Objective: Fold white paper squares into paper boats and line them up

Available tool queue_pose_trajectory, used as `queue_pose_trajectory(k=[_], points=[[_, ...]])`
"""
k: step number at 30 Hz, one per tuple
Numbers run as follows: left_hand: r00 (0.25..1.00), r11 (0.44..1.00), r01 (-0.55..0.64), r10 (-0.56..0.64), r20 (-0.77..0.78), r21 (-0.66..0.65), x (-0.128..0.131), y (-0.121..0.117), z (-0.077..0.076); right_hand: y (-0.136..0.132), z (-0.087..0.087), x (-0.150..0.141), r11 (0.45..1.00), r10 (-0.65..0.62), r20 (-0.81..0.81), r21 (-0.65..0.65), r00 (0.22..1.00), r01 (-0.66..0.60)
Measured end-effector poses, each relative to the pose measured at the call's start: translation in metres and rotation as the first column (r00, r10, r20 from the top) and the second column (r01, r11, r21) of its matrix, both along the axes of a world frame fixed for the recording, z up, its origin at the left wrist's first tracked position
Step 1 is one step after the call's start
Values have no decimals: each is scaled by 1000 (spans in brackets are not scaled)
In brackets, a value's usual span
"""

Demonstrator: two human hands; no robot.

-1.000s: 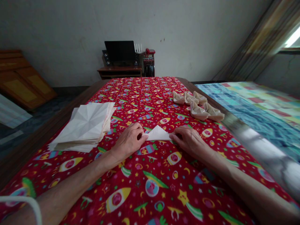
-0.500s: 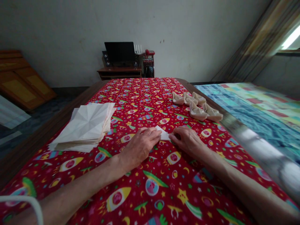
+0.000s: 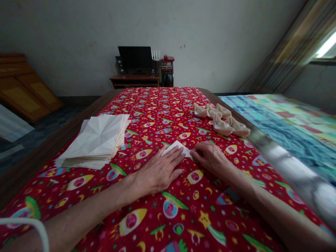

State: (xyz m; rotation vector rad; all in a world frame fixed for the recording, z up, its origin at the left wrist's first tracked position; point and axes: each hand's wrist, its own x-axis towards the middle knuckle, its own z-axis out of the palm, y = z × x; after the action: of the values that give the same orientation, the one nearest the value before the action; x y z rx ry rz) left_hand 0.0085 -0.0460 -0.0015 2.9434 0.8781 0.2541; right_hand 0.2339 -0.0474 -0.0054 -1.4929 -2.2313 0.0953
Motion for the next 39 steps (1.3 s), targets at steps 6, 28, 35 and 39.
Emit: queue_pose_trajectory(k=[6, 28, 35, 39], points=[[1000, 998, -22, 21, 3, 60, -27, 0, 0, 2, -6, 9, 1000, -3, -74, 23, 997, 5], [933, 963, -240, 194, 304, 122, -52, 15, -9, 7, 13, -30, 957, 230, 274, 111, 934, -269], [871, 962, -269, 267, 412, -53, -47, 19, -6, 12, 7, -25, 932, 312, 178, 137, 933, -337], [861, 959, -272, 279, 426, -78, -40, 15, -7, 15, 5, -21, 936, 335, 21, 111, 942, -335]])
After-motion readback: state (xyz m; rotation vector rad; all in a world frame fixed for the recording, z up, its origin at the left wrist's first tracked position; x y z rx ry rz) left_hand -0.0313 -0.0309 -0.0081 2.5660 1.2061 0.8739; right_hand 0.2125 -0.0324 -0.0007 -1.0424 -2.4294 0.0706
